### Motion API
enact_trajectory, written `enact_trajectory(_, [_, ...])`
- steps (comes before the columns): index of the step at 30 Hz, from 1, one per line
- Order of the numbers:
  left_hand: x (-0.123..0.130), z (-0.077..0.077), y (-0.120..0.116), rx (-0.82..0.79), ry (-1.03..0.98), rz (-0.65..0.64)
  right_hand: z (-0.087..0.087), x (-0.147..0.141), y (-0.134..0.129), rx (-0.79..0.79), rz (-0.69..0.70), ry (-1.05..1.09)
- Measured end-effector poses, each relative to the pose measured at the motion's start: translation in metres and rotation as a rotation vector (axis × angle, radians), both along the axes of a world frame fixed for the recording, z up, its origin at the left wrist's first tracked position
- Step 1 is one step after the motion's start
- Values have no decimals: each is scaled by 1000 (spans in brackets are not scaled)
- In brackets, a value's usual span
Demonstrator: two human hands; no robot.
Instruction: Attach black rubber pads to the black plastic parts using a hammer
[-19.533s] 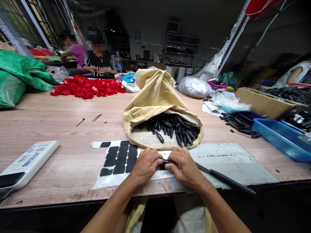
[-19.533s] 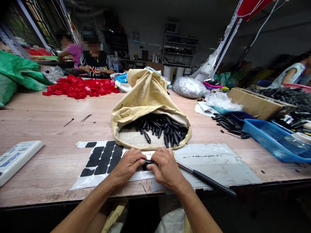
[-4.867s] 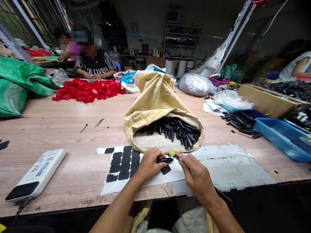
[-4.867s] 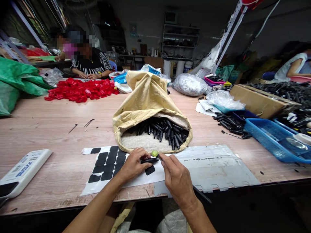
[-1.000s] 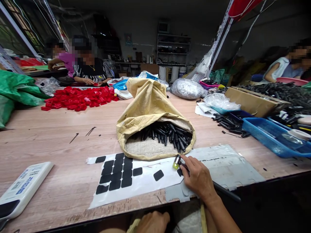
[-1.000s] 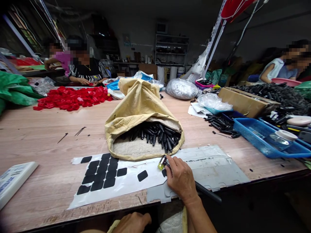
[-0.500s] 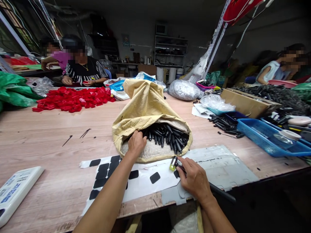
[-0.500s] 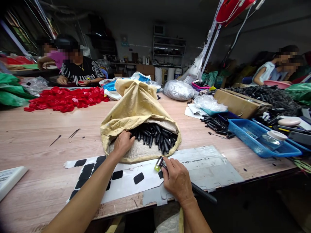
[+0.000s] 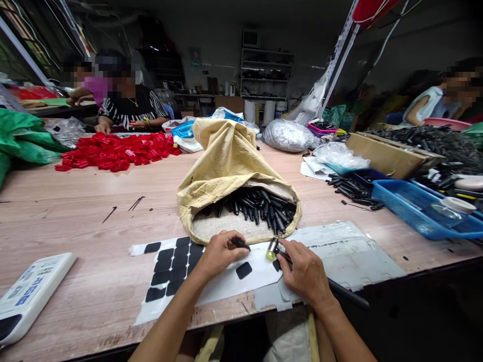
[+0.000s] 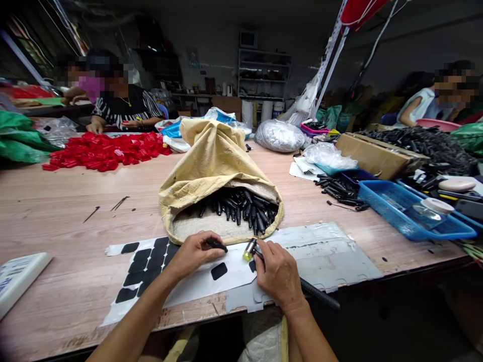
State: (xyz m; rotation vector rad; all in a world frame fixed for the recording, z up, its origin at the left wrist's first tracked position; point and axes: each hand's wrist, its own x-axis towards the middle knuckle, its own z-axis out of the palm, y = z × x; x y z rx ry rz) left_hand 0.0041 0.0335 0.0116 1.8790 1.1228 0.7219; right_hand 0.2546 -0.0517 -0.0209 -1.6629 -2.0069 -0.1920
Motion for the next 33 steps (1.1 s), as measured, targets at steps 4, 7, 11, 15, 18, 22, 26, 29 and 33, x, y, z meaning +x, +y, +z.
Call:
enact_trajectory(4, [-4,-14,-10,150,25,-8,5,2,-2,-8,0,49])
enact_trajectory(7, [-6,-15,-11,181,69,-56,9,7,-8,-54,-68,69])
enact_trajectory(11, [-7,-14,-11,202,107,-84,10,14,-15,-146,-134,30])
enact_trajectory(15, [-10,-16,-11,222,116,-113,8,12,-17,-149,-108,44])
enact_trajectory(18, [-12,-16,-10,225,114,-140,10,6,-20,-134,-120,140])
enact_trajectory(22, [-12,-16,-9,213,101,-127,22,-8,-26,-193,-90,315])
enact_trajectory(26, [-9,-15,-10,233,109,-120,30,-27,-26,-205,-41,360])
enact_trajectory(29, [-8,-14,-11,238,137,-121,27,-41,-23,-160,40,315])
enact_trajectory(33, [-7,-13,-11,224,151,-129,22,-56,-18,-98,162,273])
